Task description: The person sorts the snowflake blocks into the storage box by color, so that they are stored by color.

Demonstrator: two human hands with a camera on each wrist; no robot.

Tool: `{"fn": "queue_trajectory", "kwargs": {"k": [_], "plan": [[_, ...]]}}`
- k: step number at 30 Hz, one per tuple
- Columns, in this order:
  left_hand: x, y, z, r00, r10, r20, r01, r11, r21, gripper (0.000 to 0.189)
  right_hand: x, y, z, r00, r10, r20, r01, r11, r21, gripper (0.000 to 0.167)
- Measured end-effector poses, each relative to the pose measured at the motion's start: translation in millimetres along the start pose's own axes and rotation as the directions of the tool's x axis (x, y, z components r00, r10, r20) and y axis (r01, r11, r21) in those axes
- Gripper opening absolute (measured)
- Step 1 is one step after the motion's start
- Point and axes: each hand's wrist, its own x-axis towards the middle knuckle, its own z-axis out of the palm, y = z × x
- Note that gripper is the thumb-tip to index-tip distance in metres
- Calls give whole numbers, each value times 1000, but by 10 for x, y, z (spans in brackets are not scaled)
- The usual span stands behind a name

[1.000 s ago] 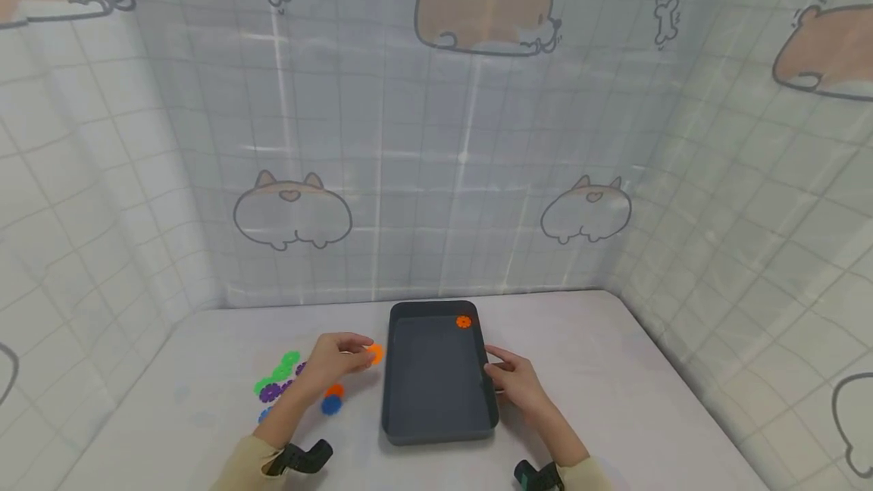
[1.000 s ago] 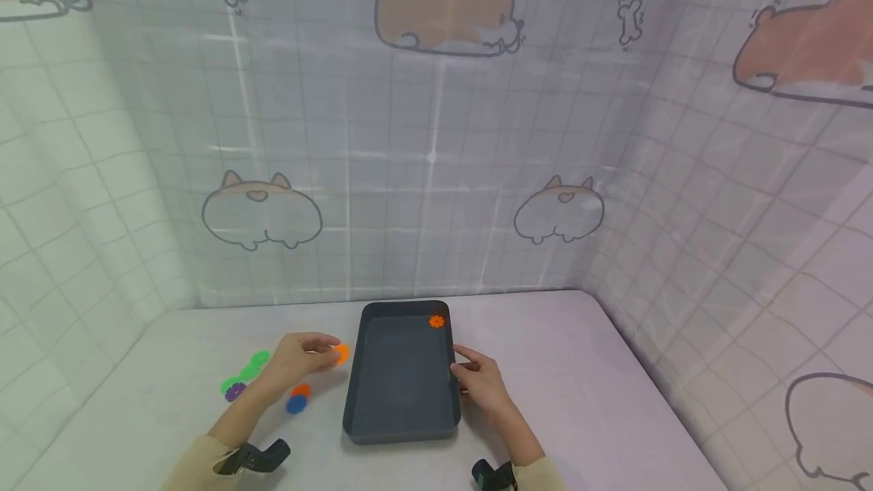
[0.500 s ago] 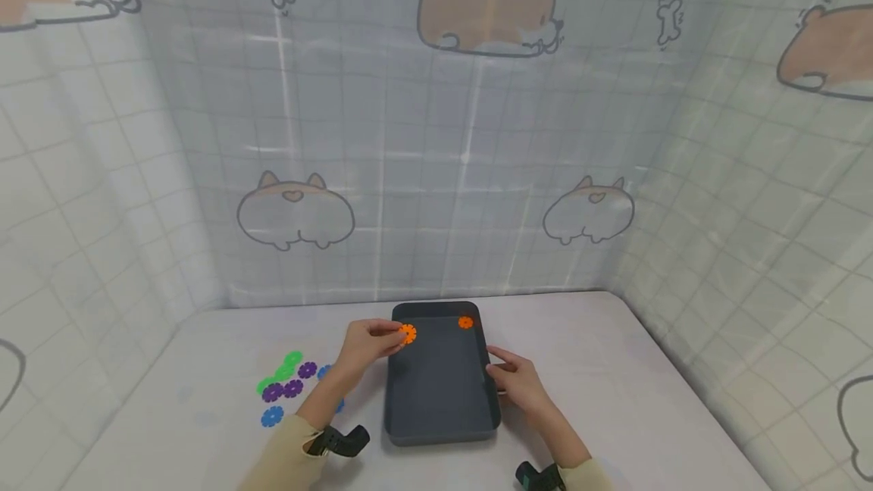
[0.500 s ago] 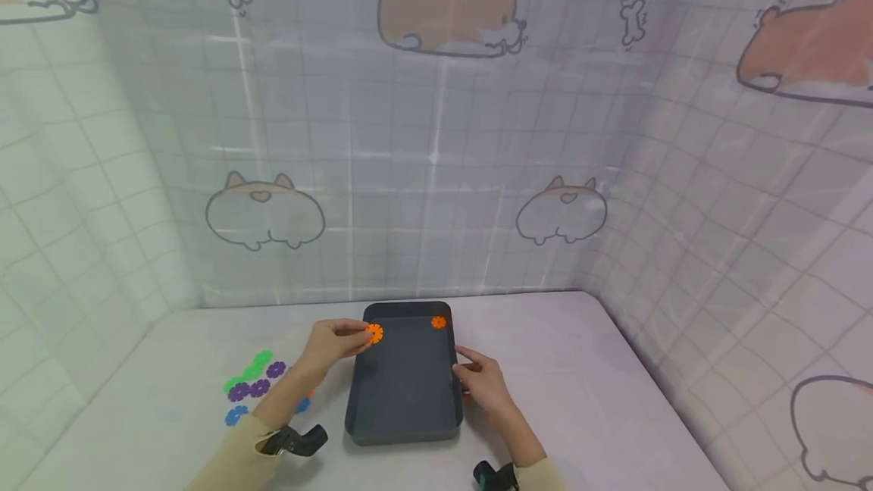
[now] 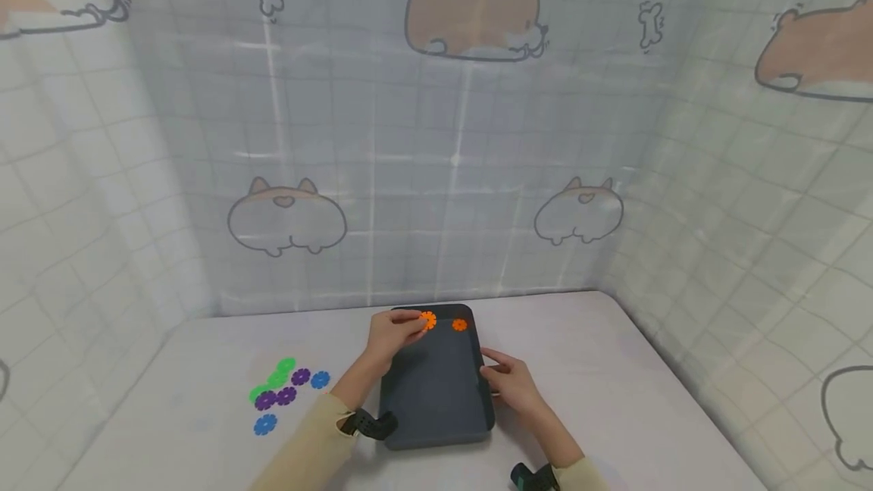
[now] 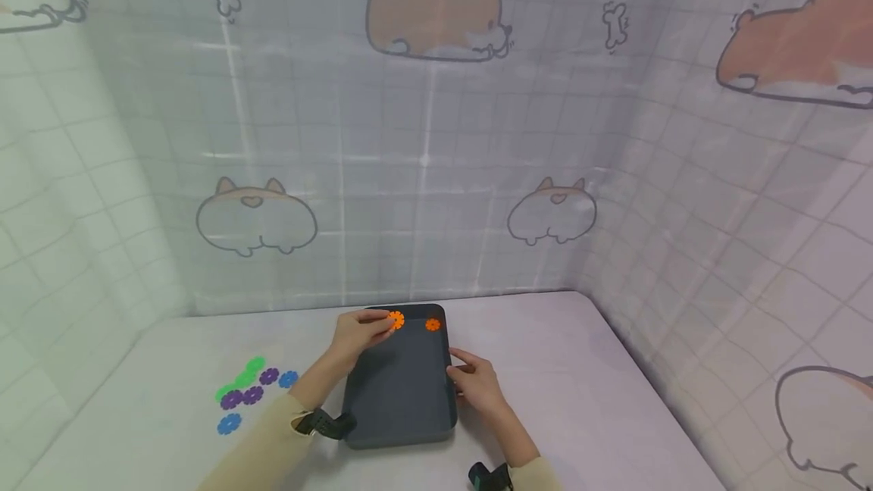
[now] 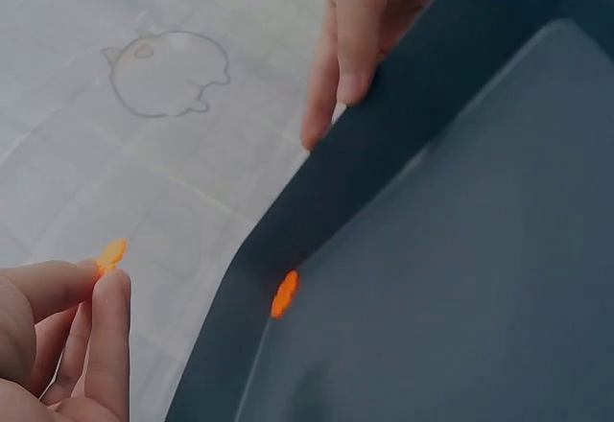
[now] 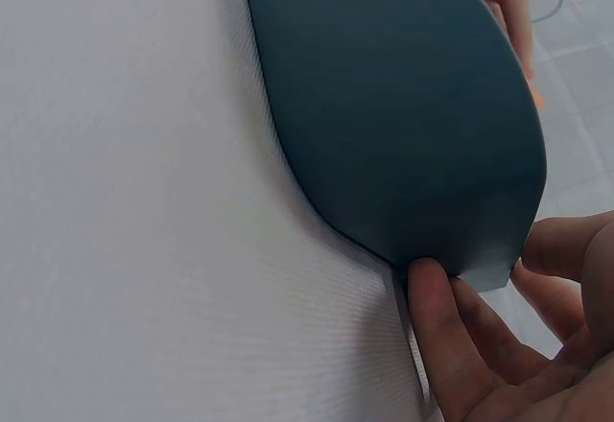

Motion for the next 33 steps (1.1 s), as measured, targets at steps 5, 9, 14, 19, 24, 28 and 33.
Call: {"fn": "queue_trajectory", "kwargs": {"k": [5,9,14,19,24,28,33], "plan": [[66,64,149,999,-24,23,25,999,-24,29,-16,-3,-29,1000,10,-15,-10,1000,-9,48],[192,18,195,999,-39,-4,38,999,-35,28,-6,-39,-29,1000,13,-10,-13,1000,-7,47],[288,0,242,998,-62,-21,60,995,-79,29,27,-61,-37,1000,2,-13,-2,1000,-2,47],[350,-54,326,995,-85,-43,80,991,-103,29,37,-36,-62,1000,5,-30,-6,1000,-20,46],[391,-148,364,991,-111,-74,105,991,-82,28,16,-22,-37,1000,-10,-20,9,1000,-14,46],[427,-219,358,987,-118,-111,113,992,-54,28,7,-21,-5,1000,-26,-3,26,1000,17,48],[483,-283,349,984,-129,-121,126,992,-26,26,15,-31,15,1000,-22,-12,22,1000,15,48]]}}
